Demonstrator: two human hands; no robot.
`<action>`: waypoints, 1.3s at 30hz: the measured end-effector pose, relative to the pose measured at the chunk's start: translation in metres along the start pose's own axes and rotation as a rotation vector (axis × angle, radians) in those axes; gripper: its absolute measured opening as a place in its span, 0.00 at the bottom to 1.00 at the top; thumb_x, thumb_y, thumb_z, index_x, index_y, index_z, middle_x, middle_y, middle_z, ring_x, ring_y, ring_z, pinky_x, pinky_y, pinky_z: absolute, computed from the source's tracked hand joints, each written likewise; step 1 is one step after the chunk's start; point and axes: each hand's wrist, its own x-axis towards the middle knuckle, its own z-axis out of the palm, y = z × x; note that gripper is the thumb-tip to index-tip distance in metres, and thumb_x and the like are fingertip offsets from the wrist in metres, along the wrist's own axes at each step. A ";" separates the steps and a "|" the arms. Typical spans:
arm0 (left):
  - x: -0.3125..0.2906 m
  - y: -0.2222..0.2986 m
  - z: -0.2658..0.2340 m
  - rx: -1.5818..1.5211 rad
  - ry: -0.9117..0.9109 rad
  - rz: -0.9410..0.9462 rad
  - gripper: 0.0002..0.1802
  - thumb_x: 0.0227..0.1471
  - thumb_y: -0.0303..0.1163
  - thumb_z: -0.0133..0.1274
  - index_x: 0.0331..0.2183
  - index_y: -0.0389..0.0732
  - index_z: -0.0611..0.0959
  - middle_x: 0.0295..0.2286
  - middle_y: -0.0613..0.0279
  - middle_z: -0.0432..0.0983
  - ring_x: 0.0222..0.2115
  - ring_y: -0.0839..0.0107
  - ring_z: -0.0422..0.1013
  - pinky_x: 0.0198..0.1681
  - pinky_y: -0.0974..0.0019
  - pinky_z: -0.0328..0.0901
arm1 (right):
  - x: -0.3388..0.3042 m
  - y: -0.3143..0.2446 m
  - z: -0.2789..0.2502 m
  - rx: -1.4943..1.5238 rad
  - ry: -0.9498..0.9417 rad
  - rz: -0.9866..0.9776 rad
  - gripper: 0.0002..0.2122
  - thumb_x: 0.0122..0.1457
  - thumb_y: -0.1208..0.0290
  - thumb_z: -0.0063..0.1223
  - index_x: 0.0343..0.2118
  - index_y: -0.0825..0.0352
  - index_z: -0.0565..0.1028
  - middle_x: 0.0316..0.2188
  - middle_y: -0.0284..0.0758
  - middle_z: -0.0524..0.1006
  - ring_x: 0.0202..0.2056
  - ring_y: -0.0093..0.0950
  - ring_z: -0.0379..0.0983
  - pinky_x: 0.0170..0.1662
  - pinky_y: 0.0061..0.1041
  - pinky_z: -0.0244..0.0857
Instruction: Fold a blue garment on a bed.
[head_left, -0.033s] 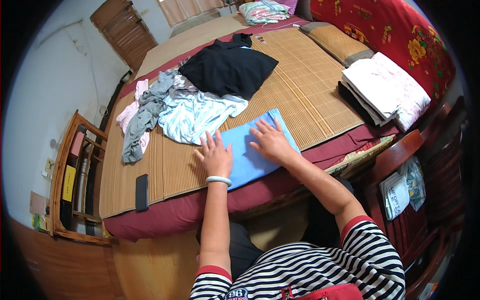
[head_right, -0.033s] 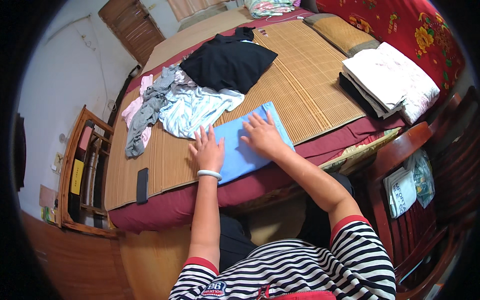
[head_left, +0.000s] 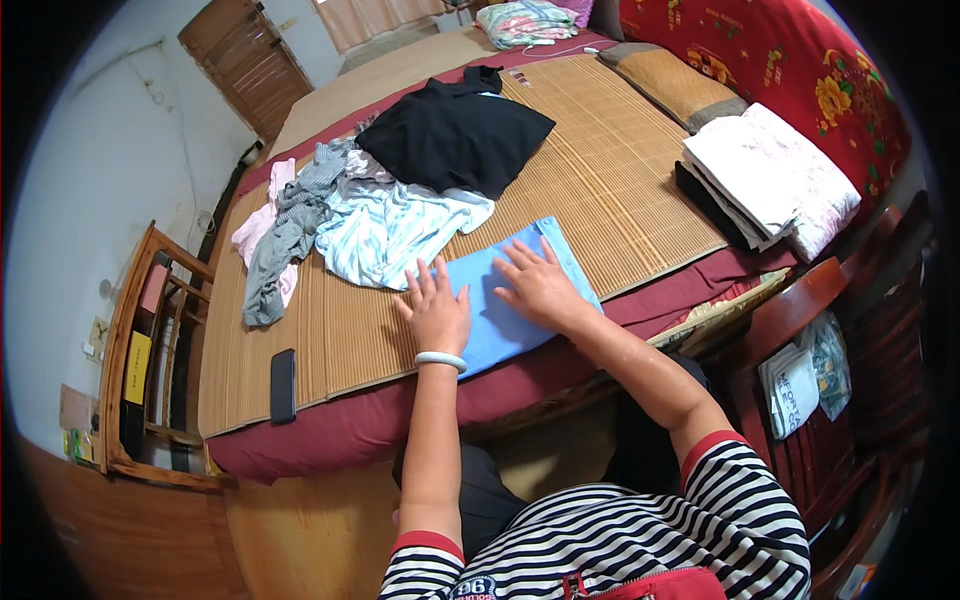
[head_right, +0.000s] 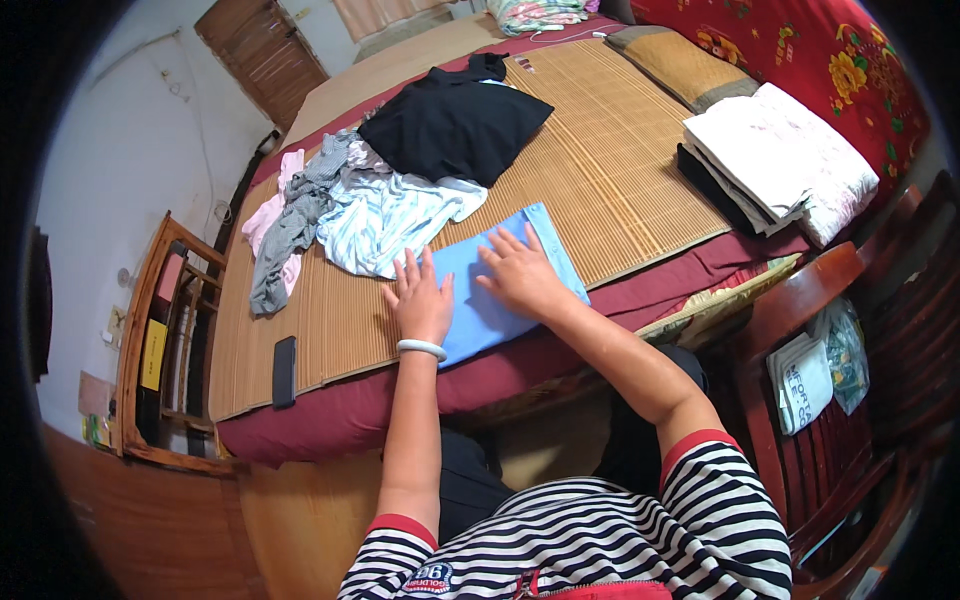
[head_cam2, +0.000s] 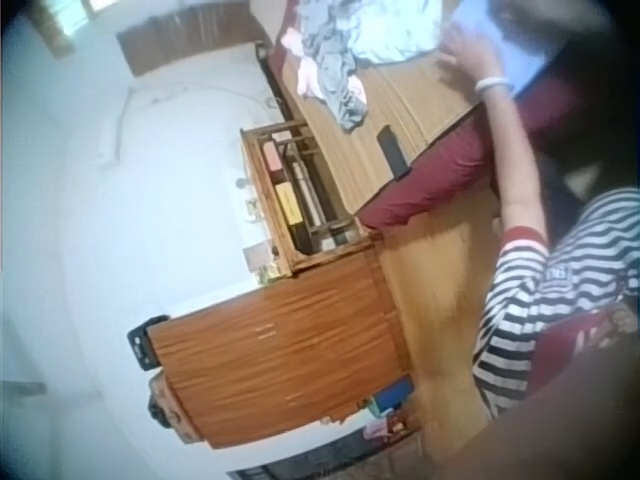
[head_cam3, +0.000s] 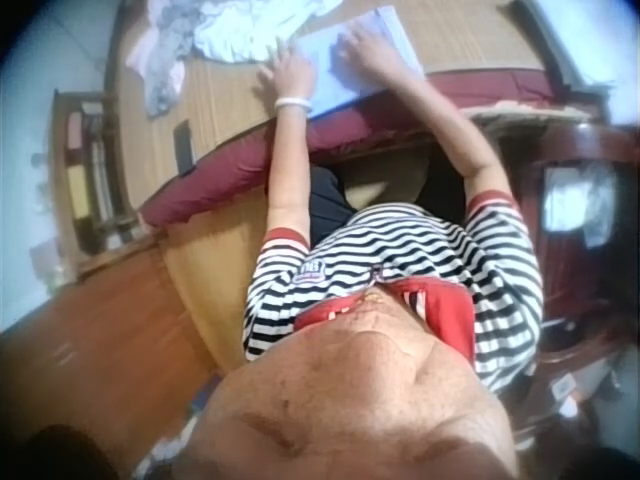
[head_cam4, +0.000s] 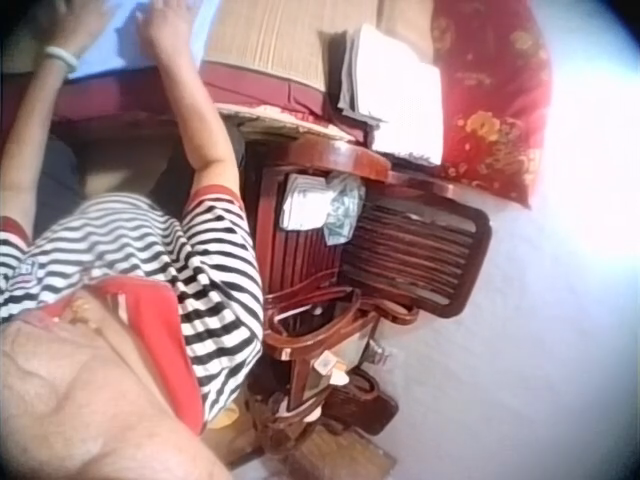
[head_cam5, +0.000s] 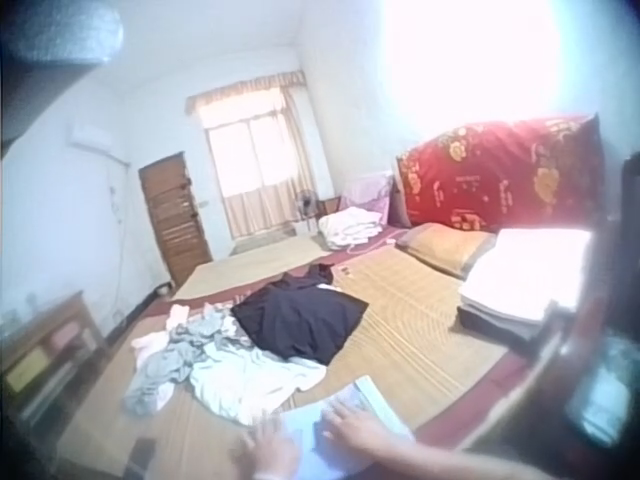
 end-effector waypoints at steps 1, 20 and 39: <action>-0.001 0.009 -0.001 -0.027 0.017 0.078 0.36 0.60 0.49 0.46 0.65 0.48 0.59 0.66 0.50 0.50 0.67 0.48 0.44 0.65 0.35 0.37 | 0.000 0.000 0.006 0.069 -0.034 -0.024 0.25 0.61 0.55 0.50 0.56 0.66 0.72 0.60 0.44 0.68 0.65 0.39 0.57 0.68 0.47 0.41; 0.009 -0.019 0.007 -0.125 -0.167 -0.087 0.37 0.61 0.55 0.42 0.66 0.51 0.58 0.66 0.53 0.49 0.66 0.48 0.46 0.64 0.36 0.45 | 0.000 0.046 0.002 0.012 -0.131 0.112 0.27 0.64 0.49 0.43 0.60 0.62 0.69 0.64 0.40 0.63 0.68 0.37 0.51 0.69 0.47 0.38; 0.002 0.005 0.017 0.060 -0.003 0.194 0.31 0.62 0.48 0.43 0.63 0.50 0.65 0.65 0.56 0.54 0.66 0.54 0.48 0.65 0.41 0.44 | -0.004 0.018 0.017 -0.039 -0.242 -0.017 0.30 0.64 0.45 0.39 0.62 0.61 0.67 0.64 0.42 0.63 0.68 0.36 0.52 0.70 0.44 0.37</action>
